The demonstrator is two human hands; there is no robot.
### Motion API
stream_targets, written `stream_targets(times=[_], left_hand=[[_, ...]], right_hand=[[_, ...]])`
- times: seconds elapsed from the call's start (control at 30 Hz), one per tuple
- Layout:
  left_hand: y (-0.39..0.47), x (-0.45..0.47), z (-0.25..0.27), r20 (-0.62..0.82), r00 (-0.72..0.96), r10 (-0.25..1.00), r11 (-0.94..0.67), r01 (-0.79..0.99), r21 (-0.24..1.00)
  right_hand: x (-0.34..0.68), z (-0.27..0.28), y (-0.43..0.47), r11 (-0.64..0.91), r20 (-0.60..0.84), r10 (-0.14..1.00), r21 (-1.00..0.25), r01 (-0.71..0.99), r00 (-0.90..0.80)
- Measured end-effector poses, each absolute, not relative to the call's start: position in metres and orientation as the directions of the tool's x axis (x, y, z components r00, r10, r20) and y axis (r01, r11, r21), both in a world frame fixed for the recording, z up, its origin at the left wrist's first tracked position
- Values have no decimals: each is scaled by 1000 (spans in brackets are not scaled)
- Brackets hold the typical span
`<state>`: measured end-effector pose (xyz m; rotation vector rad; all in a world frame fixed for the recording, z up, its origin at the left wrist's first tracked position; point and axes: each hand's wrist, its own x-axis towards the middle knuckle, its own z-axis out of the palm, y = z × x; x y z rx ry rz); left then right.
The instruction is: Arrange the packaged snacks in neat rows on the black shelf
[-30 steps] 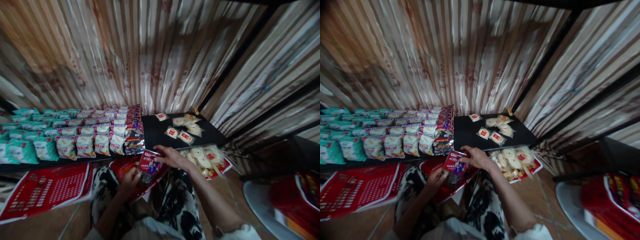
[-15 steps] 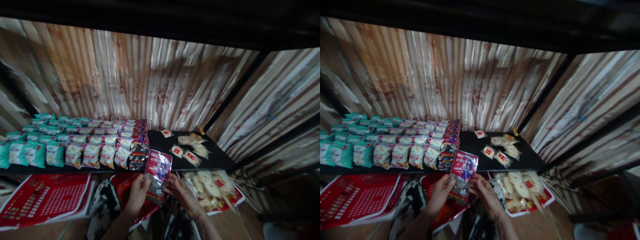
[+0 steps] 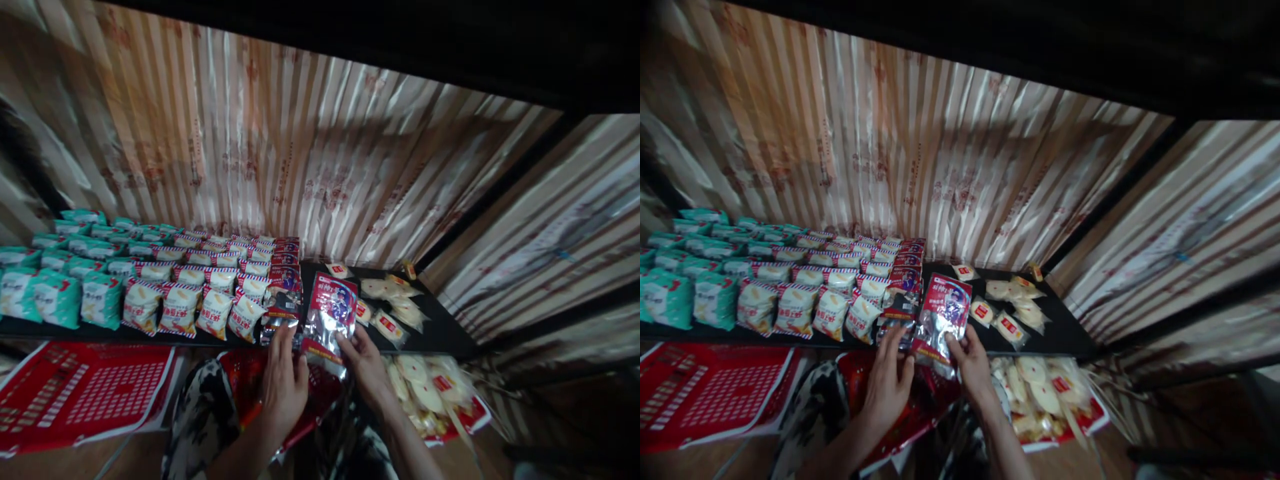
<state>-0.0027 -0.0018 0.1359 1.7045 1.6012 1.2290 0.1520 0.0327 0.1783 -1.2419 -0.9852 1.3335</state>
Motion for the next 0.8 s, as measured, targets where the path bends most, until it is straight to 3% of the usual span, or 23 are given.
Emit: stream_targets(times=[0.1, 0.2, 0.4, 0.57, 0.8], left_hand=[[-4, -5, 136, 448, -4, 894, -324, 685, 653], [1, -4, 136, 486, 89, 869, -378, 754, 538], [26, -2, 139, 477, 82, 875, -336, 812, 477], [41, -3, 130, 506, 65, 860, -322, 838, 440], [49, -2, 115, 533, 28, 846, -290, 863, 414]], right_hand=[[148, 181, 57, -142, -154, 983, -982, -125, 95], [140, 179, 82, -95, -98, 993, -994, -47, 67], [117, 177, 126, -45, -39, 999, -970, 240, 30], [102, 176, 142, 70, 75, 997, -837, 542, -13], [91, 178, 145, 159, 145, 986, -670, 725, -82]])
